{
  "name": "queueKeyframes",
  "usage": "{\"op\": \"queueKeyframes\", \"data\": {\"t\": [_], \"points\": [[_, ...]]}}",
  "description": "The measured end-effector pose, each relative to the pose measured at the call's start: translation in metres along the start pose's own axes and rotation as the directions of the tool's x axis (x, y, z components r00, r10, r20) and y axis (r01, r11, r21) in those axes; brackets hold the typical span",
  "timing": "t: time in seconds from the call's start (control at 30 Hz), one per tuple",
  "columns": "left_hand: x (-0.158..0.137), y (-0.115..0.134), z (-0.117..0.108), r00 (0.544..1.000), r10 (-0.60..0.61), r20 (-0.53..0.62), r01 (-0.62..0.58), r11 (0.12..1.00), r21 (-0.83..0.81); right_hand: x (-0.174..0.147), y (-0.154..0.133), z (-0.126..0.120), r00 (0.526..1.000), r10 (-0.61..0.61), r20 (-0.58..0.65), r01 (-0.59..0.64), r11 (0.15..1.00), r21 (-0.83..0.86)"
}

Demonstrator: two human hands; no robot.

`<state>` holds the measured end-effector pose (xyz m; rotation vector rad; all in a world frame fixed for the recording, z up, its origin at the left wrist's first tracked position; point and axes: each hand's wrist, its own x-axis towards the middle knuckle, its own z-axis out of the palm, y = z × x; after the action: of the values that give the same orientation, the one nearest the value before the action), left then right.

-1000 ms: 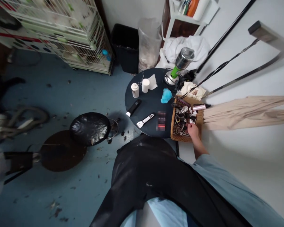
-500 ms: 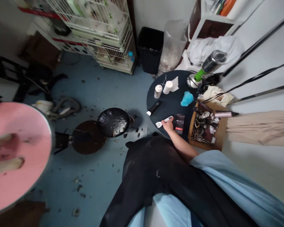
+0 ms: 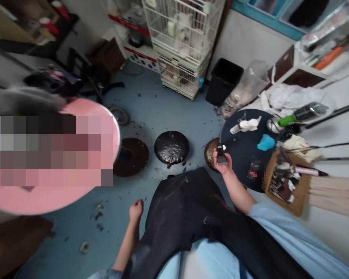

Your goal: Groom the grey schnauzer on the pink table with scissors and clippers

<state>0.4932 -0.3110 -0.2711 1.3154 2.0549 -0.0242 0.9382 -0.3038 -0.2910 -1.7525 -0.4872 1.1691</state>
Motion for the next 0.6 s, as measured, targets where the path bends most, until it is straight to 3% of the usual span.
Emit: {"op": "queueKeyframes", "data": {"t": [0.07,0.13,0.17,0.2,0.23,0.27,0.33,0.43,0.53,0.6], "points": [[0.013,-0.006,-0.010,1.000,-0.020,-0.014,0.018,0.990,-0.137,-0.007,-0.013,0.063,0.967,-0.007,0.253,-0.010,0.998,0.066],[0.014,-0.002,-0.016,0.995,0.087,-0.053,-0.099,0.943,-0.318,-0.017,-0.019,0.135,0.903,0.000,0.430,-0.040,0.996,0.082],[0.013,0.002,-0.019,0.968,0.241,-0.067,-0.244,0.852,-0.463,-0.024,-0.020,0.171,0.872,0.004,0.490,-0.058,0.994,0.097],[0.011,0.006,-0.021,0.908,0.409,-0.087,-0.388,0.745,-0.543,-0.033,-0.018,0.206,0.841,0.007,0.542,-0.083,0.990,0.117],[0.011,0.009,-0.023,0.849,0.515,-0.115,-0.485,0.675,-0.556,-0.043,-0.014,0.238,0.808,0.012,0.589,-0.110,0.985,0.130],[0.012,0.009,-0.025,0.833,0.525,-0.172,-0.526,0.657,-0.540,-0.054,-0.008,0.267,0.775,0.022,0.632,-0.134,0.982,0.130],[0.014,-0.002,-0.029,0.884,0.361,-0.296,-0.466,0.722,-0.511,-0.075,0.007,0.314,0.710,0.043,0.702,-0.156,0.983,0.097],[0.012,-0.037,-0.034,0.947,0.153,-0.284,-0.289,0.794,-0.536,-0.100,0.023,0.368,0.636,0.064,0.769,-0.136,0.990,0.030],[0.011,-0.083,-0.039,0.989,0.085,-0.122,-0.139,0.822,-0.552,-0.111,0.022,0.417,0.644,0.058,0.763,-0.101,0.995,0.009],[0.019,-0.117,-0.047,0.995,0.040,-0.087,-0.080,0.841,-0.534,-0.109,0.015,0.447,0.663,0.059,0.746,-0.097,0.995,0.008]]}}
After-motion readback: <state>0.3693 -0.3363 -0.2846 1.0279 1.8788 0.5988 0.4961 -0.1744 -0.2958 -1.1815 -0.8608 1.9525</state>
